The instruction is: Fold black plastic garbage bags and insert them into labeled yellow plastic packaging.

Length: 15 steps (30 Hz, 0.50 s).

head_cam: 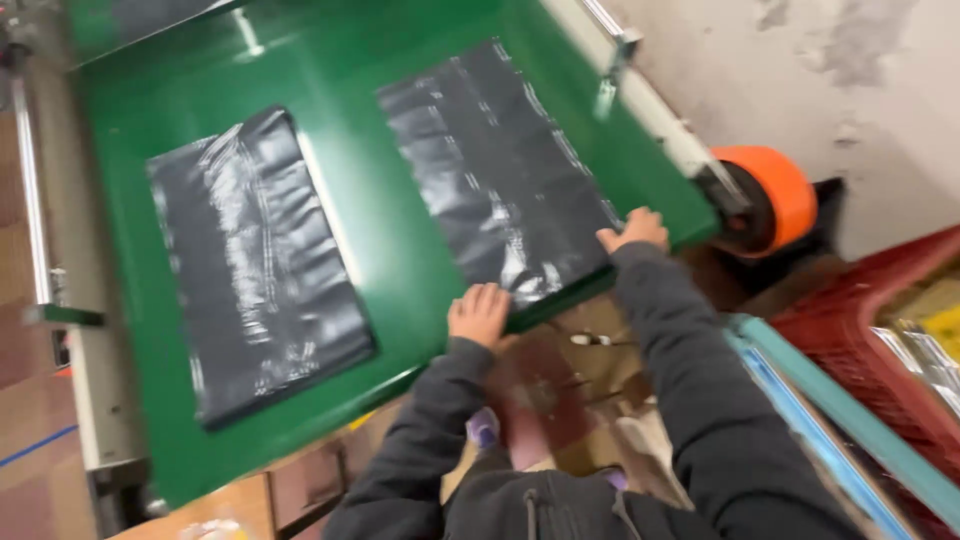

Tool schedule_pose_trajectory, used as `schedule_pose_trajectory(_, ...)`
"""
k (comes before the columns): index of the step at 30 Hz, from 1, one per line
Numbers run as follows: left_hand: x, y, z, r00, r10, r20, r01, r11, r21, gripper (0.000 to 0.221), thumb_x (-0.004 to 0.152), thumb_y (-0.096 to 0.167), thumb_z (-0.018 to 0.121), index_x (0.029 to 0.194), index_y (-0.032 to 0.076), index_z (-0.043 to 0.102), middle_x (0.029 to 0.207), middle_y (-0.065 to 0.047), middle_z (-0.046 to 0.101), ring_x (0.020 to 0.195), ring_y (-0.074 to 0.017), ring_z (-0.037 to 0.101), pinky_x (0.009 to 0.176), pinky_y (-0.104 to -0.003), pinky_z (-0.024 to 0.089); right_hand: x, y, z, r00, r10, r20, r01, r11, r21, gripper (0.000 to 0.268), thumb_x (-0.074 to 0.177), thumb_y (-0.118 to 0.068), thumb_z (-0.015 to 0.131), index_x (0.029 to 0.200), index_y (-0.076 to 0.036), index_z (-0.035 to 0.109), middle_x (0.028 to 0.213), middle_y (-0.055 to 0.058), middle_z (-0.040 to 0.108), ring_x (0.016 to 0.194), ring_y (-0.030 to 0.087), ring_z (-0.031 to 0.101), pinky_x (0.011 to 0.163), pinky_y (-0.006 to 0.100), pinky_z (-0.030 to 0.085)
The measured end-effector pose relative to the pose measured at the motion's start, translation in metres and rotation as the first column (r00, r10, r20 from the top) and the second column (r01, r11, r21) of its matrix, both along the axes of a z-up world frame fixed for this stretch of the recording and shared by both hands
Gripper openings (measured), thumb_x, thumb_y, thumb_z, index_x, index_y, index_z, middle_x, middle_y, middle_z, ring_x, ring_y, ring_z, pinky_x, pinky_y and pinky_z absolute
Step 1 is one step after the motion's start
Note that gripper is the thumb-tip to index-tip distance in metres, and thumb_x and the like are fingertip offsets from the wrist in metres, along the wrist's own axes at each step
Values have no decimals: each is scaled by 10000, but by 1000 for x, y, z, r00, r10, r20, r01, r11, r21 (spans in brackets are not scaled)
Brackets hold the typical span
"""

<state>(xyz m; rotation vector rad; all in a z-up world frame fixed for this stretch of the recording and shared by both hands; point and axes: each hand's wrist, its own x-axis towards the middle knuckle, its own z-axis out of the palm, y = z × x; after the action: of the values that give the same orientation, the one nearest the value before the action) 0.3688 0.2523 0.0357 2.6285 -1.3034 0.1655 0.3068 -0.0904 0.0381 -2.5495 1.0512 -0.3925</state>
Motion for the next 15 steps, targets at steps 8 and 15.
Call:
schedule_pose_trajectory(8, 8, 12, 34, 993, -105, -55, 95, 983, -159, 918, 602, 573, 851, 1316, 83, 547, 1300, -111, 539, 1217, -328, 492, 907, -525, 420, 52, -71, -69, 911, -92, -403, 263, 882, 391, 932, 686, -469, 935, 1365, 79, 607, 1385, 307, 619, 1248, 411, 625, 1055, 425, 486)
schedule_pose_trajectory(15, 31, 8, 5, 991, -93, 97, 104, 988, -114, 192, 917, 304, 768, 1022, 202, 643, 994, 8, 593, 1043, -254, 574, 813, -430, 430, 21, -42, 49, 966, 10, 259, -122, 900, 418, 603, 876, -290, 772, 1414, -73, 608, 1339, 134, 672, 1146, 273, 634, 952, 379, 488)
